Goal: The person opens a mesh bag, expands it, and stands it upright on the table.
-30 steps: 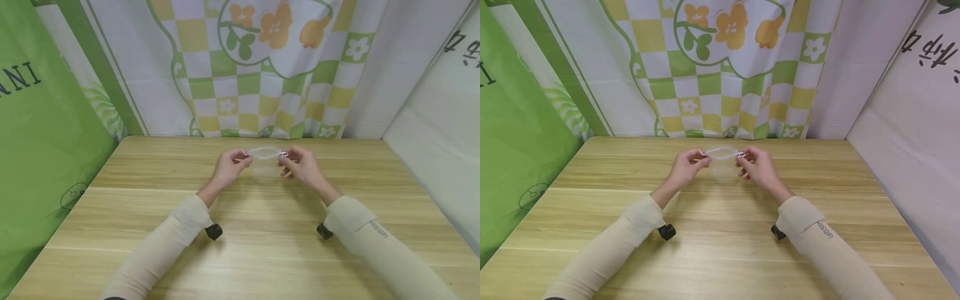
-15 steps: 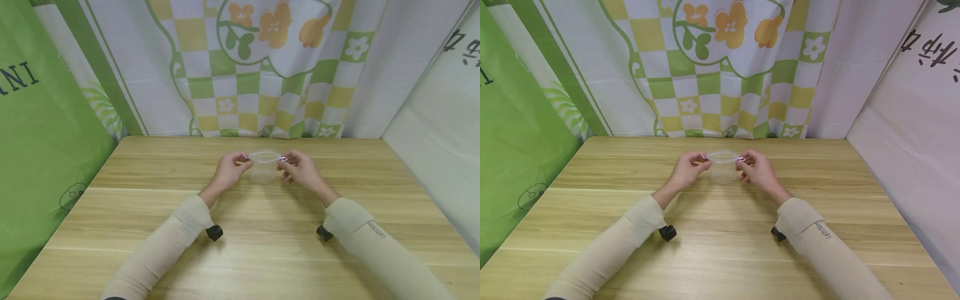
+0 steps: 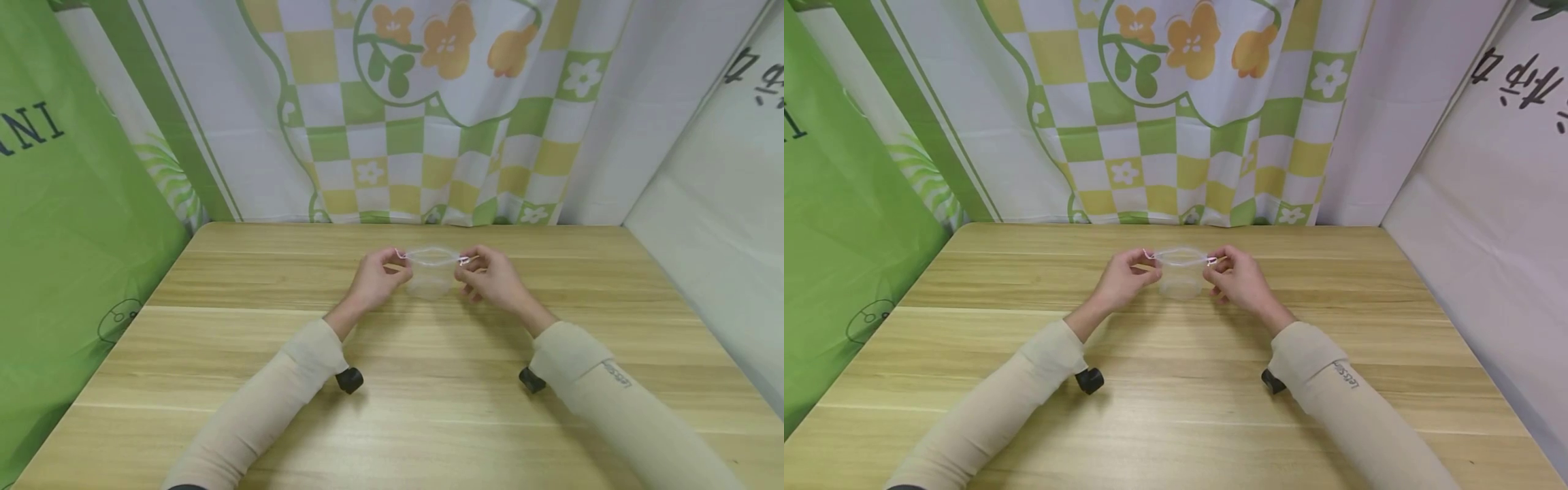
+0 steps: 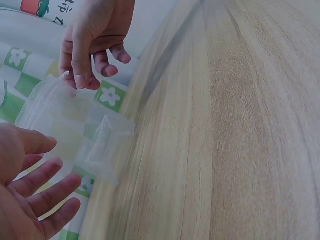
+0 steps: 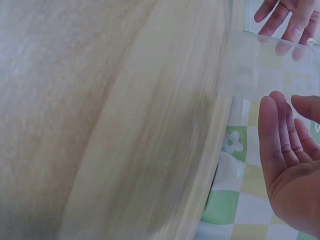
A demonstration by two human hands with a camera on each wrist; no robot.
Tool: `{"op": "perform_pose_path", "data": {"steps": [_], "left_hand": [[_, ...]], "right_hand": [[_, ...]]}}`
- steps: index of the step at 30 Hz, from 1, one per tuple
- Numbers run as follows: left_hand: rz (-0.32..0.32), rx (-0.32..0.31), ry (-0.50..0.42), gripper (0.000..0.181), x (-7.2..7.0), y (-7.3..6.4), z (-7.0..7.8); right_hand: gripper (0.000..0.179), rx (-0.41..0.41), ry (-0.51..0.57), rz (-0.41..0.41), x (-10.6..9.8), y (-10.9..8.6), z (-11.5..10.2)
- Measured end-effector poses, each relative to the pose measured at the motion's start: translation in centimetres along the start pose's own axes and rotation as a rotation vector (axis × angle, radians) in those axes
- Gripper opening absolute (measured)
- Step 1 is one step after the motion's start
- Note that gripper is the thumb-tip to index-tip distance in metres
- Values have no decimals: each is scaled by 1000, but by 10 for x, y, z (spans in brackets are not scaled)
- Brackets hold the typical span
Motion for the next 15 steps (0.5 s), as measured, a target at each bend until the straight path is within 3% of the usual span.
{"op": "perform_pose_path", "data": {"steps": [9, 15], "left_hand": [[-66, -19, 16, 36, -4, -1, -3], [-72, -21, 33, 42, -10, -2, -6]], "right_hand": [[43, 7, -47, -55, -3, -3, -1], [45, 5, -62, -80, -6, -6, 2]]}}
Point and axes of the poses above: each hand's wrist, its own y-axis towards the middle knuckle, its own x-axis out of the palm, z = x × y, the point moved 2 cm from there along y, towards the middle knuckle, and after that the axes turned 2 degrees about -z, right-handed, at the moved point
